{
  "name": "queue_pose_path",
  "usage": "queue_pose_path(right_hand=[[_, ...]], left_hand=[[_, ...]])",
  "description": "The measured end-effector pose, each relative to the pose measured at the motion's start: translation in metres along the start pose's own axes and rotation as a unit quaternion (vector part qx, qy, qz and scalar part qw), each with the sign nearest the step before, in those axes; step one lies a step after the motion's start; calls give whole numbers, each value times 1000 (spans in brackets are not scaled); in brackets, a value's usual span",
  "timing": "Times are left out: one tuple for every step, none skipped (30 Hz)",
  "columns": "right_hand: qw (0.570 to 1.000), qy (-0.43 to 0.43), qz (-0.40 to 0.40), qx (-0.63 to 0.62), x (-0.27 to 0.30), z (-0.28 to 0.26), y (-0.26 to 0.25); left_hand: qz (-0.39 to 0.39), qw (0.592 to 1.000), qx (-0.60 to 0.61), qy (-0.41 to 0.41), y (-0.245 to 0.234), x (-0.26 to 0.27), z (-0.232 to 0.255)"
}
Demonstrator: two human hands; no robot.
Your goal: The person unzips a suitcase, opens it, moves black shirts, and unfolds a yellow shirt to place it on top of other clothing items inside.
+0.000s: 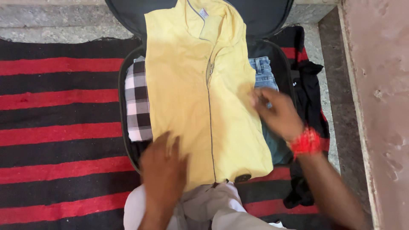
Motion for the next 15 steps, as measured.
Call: queue_pose_path(right_hand=[[998, 43, -20, 33, -24, 16, 8], [993, 85, -39, 66, -50, 28, 17], [994, 26, -45, 98, -78, 18, 25], [990, -35, -49, 131, -101, 5, 32], [989, -40, -47, 131, -116, 1, 35], [989, -43, -35, 137, -128, -5, 36], [988, -46, -23, 143, -139, -11, 37], [988, -49, -24, 143, -145, -17, 40], [984, -77, 12, 160, -148, -29, 37], [979, -102, 43, 173, -147, -40, 37], [979, -102, 38, 172, -147, -44, 42], [979, -83, 70, 170, -147, -45, 40], [979, -64, 102, 167, -148, -44, 36], [979, -63, 96, 167, -151, -44, 38], [972, -82, 119, 186, -153, -48, 35]], left_hand=[[-32, 998, 60, 13, 18, -8, 8], [-62, 991, 119, 26, 36, -20, 17], [-75, 990, 105, 51, 51, -31, 28], [-86, 989, 90, 77, 65, -43, 38], [-81, 990, 88, 78, 73, -53, 42], [-80, 990, 84, 82, 82, -63, 44], [-79, 990, 81, 87, 89, -70, 43], [-76, 990, 81, 85, 94, -73, 39], [-67, 991, 67, 97, 96, -72, 37], [-62, 991, 54, 104, 98, -68, 36], [-64, 991, 55, 99, 102, -65, 33], [-69, 991, 54, 101, 106, -63, 30], [-74, 991, 52, 102, 109, -63, 28], [-77, 991, 54, 97, 112, -63, 25], [-74, 991, 55, 96, 112, -62, 24]])
Point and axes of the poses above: each hand's wrist, its own x-axis away from the middle knuckle, its own y-axis out of the palm, z = x × y, the point moved 10 cm from there along -x, towards the middle knuckle, and after that the axes turned 12 degrees about x, right-handed, at the moved point
